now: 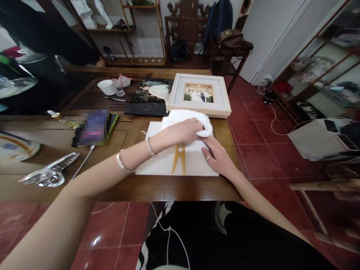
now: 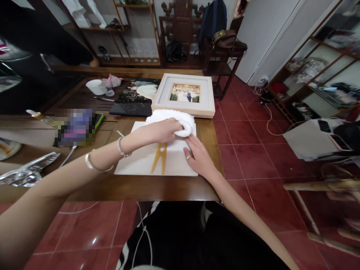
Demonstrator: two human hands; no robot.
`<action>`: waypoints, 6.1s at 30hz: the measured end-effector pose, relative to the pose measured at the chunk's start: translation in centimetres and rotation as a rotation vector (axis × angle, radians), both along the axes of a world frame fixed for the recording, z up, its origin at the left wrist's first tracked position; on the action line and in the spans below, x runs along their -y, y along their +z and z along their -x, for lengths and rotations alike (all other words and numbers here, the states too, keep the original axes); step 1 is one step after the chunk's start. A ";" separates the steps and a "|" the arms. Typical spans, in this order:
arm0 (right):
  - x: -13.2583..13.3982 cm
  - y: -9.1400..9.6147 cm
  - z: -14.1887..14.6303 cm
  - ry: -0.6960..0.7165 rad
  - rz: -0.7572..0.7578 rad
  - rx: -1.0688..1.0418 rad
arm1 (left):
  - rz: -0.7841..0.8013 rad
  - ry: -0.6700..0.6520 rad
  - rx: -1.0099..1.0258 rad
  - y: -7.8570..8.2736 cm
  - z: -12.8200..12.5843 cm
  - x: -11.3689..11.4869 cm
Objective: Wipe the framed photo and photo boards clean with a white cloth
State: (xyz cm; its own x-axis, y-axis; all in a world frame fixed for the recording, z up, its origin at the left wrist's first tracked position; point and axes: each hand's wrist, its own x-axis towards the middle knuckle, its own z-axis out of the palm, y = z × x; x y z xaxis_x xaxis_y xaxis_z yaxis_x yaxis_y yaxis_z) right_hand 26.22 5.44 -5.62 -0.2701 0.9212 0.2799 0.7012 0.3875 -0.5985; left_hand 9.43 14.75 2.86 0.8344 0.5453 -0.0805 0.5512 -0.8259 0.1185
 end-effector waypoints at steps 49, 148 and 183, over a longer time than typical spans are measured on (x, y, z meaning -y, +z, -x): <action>-0.1 -0.2 -0.1 -0.008 0.016 0.018 | -0.076 0.000 0.048 -4.2 6.0 10.7; -0.1 -0.4 -0.3 0.008 -0.013 0.004 | 0.051 -0.153 0.045 -1.3 3.9 0.3; -0.2 -0.1 -0.3 -0.059 0.034 -0.155 | -0.262 0.016 -0.050 -3.8 2.2 9.9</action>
